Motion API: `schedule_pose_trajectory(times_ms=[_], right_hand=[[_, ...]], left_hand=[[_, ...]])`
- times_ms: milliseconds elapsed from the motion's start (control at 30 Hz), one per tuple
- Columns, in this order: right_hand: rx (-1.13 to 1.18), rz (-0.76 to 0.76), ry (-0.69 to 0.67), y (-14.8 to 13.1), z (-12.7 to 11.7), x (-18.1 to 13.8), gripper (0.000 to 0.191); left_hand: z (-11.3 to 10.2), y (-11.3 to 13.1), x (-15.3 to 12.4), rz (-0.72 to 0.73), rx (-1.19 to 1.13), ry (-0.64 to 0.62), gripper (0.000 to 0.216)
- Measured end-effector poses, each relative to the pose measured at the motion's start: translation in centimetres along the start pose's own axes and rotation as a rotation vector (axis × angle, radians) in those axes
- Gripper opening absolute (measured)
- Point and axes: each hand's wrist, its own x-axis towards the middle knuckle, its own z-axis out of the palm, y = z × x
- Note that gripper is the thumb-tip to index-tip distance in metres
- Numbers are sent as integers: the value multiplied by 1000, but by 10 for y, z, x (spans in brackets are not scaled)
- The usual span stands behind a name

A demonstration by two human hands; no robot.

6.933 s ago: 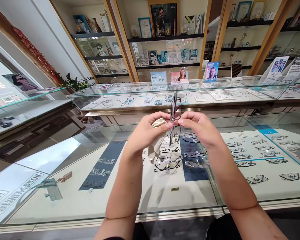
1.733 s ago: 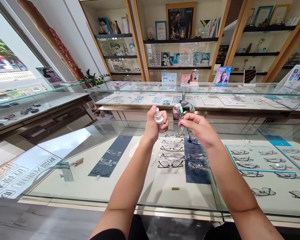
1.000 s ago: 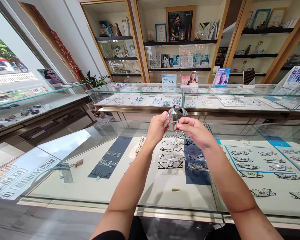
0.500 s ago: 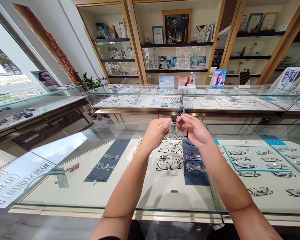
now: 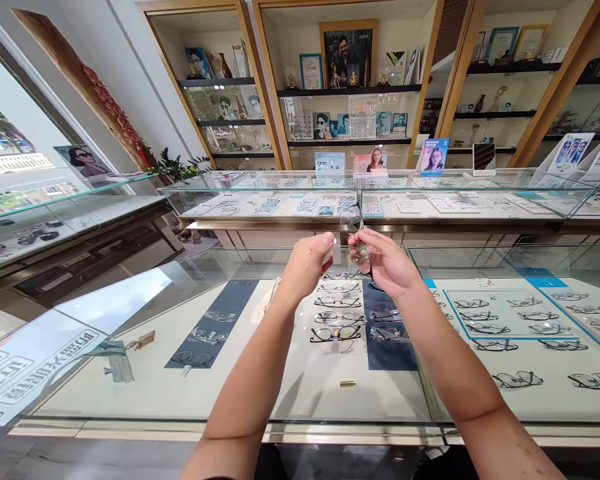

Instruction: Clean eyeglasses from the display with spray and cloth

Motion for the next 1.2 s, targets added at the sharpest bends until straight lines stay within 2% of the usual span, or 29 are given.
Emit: schedule_pose_trajectory(times_ms=[100, 200, 367, 467, 567, 667, 733, 767, 833, 967, 1067, 1200], right_hand=[[8, 24, -4, 1, 1, 0, 27], [-21, 79, -66, 2, 1, -1, 29], [-59, 143, -168, 4, 4, -4, 32], [-50, 130, -157, 3, 5, -5, 29], [-2, 115, -135, 1, 4, -5, 29], [56, 124, -115, 0, 2, -4, 28], [85, 135, -108, 0, 0, -3, 26], [98, 141, -106, 0, 0, -3, 26], [125, 149, -104, 0, -1, -2, 28], [137, 151, -106, 1, -1, 0, 29], [125, 149, -112, 0, -1, 0, 27], [122, 149, -113, 0, 0, -1, 27]], left_hand=[[-2, -6, 3, -13, 2, 61, 69], [-4, -13, 5, -21, 21, 116, 71], [-6, -20, 8, -21, 46, 99, 71], [-9, -20, 9, -22, -55, 76, 72], [-17, -29, 17, -21, -169, 133, 61], [-28, -56, 33, -59, -104, 242, 34], [-36, -84, 44, -152, 107, 291, 18], [-39, -99, 49, -225, 237, 294, 16], [-44, -130, 55, -309, 354, 282, 22], [-50, -181, 52, -423, 426, 182, 27], [-54, -207, 48, -519, 476, 131, 30], [-59, -229, 47, -615, 536, 85, 38]])
